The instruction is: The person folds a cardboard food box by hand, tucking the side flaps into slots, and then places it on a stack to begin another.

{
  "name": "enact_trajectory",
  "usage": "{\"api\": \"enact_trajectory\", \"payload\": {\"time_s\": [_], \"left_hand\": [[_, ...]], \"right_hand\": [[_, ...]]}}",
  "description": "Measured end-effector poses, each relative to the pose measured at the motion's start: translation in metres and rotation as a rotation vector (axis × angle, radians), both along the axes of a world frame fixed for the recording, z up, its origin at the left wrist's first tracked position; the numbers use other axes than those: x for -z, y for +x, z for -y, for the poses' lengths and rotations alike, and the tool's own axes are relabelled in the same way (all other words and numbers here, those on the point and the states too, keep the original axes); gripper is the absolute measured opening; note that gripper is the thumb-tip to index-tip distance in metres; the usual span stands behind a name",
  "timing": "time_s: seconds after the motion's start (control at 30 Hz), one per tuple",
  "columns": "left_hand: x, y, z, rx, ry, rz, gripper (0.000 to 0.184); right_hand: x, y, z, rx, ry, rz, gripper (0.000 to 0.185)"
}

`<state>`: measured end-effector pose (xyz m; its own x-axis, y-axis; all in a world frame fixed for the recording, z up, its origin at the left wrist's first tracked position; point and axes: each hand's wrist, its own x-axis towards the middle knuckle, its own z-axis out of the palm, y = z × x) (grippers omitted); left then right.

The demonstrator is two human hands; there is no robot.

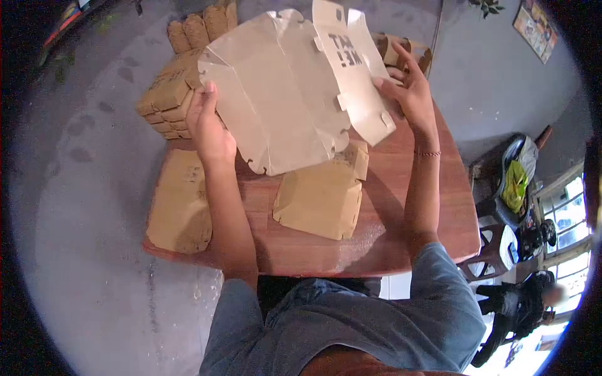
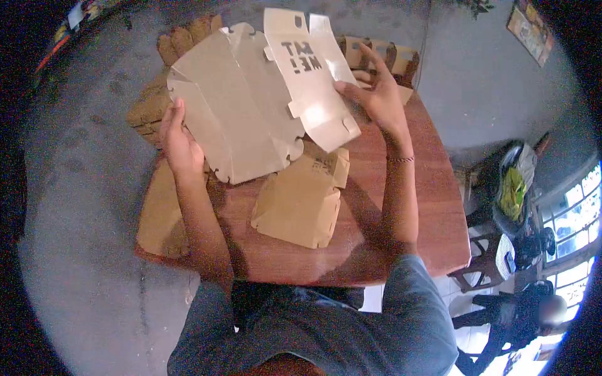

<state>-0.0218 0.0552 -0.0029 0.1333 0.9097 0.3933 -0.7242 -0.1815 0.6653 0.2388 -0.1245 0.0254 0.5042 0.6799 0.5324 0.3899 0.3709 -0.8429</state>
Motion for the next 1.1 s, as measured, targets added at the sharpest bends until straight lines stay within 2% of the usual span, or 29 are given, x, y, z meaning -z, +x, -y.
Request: {"api": "enact_trajectory", "payload": {"time_s": [0.07, 0.1, 0.17, 0.2, 0.23, 0.27, 0.3, 0.37, 0.43, 0.47, 0.5, 0.57, 0.7, 0.77, 0.83, 0.9, 0.97, 1.03, 1.1], "left_hand": [[0.002, -0.006, -0.006, 0.140, 0.022, -0.023, 0.028], [0.000, -0.007, -0.003, 0.135, 0.028, -0.020, 0.028], [-0.008, -0.008, 0.010, 0.205, 0.157, -0.187, 0.050], [-0.014, -0.016, 0.016, 0.424, 0.179, -0.199, 0.072], [-0.015, -0.016, 0.022, 0.426, 0.179, -0.201, 0.072], [-0.016, -0.011, 0.029, 0.380, 0.338, -0.247, 0.081], [-0.016, -0.008, 0.034, 0.332, 0.497, -0.290, 0.090], [-0.008, -0.005, 0.032, 0.331, 0.500, -0.288, 0.091], [-0.009, -0.005, 0.030, 0.043, 0.610, -0.527, 0.074], [-0.008, -0.003, 0.035, -0.057, 0.537, -0.494, 0.049], [-0.007, -0.004, 0.031, -0.064, 0.535, -0.495, 0.049], [-0.005, -0.006, 0.023, -0.363, 0.830, -0.487, 0.034], [-0.008, -0.004, 0.024, -0.548, 0.792, -0.493, 0.025], [-0.007, -0.001, 0.022, -0.679, 0.884, -0.515, 0.022], [-0.011, 0.002, 0.029, -0.674, 0.915, -0.554, 0.021], [-0.011, 0.005, 0.036, -0.669, 0.947, -0.594, 0.021], [-0.008, 0.008, 0.044, -0.605, 0.935, -0.777, 0.017], [-0.005, 0.011, 0.046, -0.519, 0.940, -0.792, 0.018], [-0.001, 0.014, 0.045, -0.519, 1.100, -0.733, 0.018]], "right_hand": [[-0.001, -0.001, 0.002, 0.005, 0.052, -0.066, 0.074], [-0.002, 0.002, 0.002, 0.019, 0.097, -0.141, 0.071], [0.002, 0.014, -0.004, 0.031, 0.153, -0.133, 0.065], [0.003, 0.016, -0.005, 0.066, 0.241, -0.121, 0.063], [0.002, 0.015, -0.006, 0.098, 0.327, -0.106, 0.062], [0.000, 0.013, -0.006, 0.089, 0.371, -0.160, 0.054], [0.001, 0.015, -0.005, 0.091, 0.372, -0.160, 0.054], [0.002, 0.021, 0.000, 0.110, 0.229, -0.142, 0.046], [0.004, 0.024, 0.001, 0.122, 0.223, -0.131, 0.044], [0.004, 0.024, 0.000, 0.131, 0.215, -0.121, 0.041], [0.005, 0.024, -0.001, 0.123, 0.214, -0.120, 0.041], [0.005, 0.024, -0.001, 0.151, 0.041, -0.006, 0.046], [0.009, 0.017, -0.005, 0.193, -0.065, 0.139, 0.051], [0.013, 0.008, -0.009, 0.622, 0.026, 0.660, 0.056], [0.004, -0.018, -0.007, 0.614, 0.095, 0.666, 0.053], [-0.008, -0.061, 0.001, 0.306, 0.048, 0.622, 0.044], [0.004, -0.081, 0.002, -0.038, -0.084, 0.516, 0.033], [0.011, -0.095, -0.005, -0.080, -0.165, 0.495, 0.029], [0.017, -0.098, -0.007, -0.126, -0.241, 0.476, 0.026]]}}
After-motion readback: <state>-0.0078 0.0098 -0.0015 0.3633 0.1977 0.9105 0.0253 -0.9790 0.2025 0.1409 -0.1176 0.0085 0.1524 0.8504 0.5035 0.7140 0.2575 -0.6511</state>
